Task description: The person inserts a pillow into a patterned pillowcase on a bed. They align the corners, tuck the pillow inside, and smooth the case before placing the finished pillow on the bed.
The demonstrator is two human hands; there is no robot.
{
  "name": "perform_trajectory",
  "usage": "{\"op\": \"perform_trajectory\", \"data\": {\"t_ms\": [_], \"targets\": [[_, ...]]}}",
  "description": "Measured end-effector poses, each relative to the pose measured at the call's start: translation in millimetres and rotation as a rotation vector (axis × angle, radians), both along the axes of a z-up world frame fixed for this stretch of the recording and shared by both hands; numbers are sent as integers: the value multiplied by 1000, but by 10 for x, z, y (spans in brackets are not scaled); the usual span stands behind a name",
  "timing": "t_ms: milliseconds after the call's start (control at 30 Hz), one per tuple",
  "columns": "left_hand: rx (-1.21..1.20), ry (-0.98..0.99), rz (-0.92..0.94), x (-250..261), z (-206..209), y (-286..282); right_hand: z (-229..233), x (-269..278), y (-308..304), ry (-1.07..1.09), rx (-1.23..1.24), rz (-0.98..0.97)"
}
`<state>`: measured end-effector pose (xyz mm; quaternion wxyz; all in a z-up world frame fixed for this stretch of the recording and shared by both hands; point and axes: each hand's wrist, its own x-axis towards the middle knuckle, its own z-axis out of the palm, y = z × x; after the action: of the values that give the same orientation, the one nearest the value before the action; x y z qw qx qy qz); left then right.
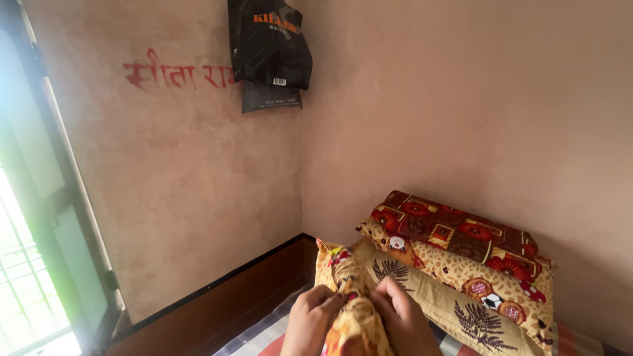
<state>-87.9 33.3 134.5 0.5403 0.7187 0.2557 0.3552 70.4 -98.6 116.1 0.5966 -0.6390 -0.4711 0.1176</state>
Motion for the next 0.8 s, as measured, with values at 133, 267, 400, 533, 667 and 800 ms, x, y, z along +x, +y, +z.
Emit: {"op": "perform_trajectory", "data": {"t_ms": [133, 267, 400, 533, 667, 800], "targets": [[108, -91, -45, -103, 57, -201, 136, 70, -112, 21, -82, 24], [-79, -243, -297, -21, 144, -365, 472, -31, -179, 108, -212, -169], [-128, -219, -197, 28, 177, -396, 533, 87, -81, 142, -345, -41], [-164, -287, -81, 74, 89, -308, 345, 222, 9, 76, -235, 127], [-66, -38, 356, 82, -96, -93, 146, 26, -42, 393, -247, 113], [-91, 186, 251, 58, -311, 247, -109, -110, -16, 285, -254, 13]]}}
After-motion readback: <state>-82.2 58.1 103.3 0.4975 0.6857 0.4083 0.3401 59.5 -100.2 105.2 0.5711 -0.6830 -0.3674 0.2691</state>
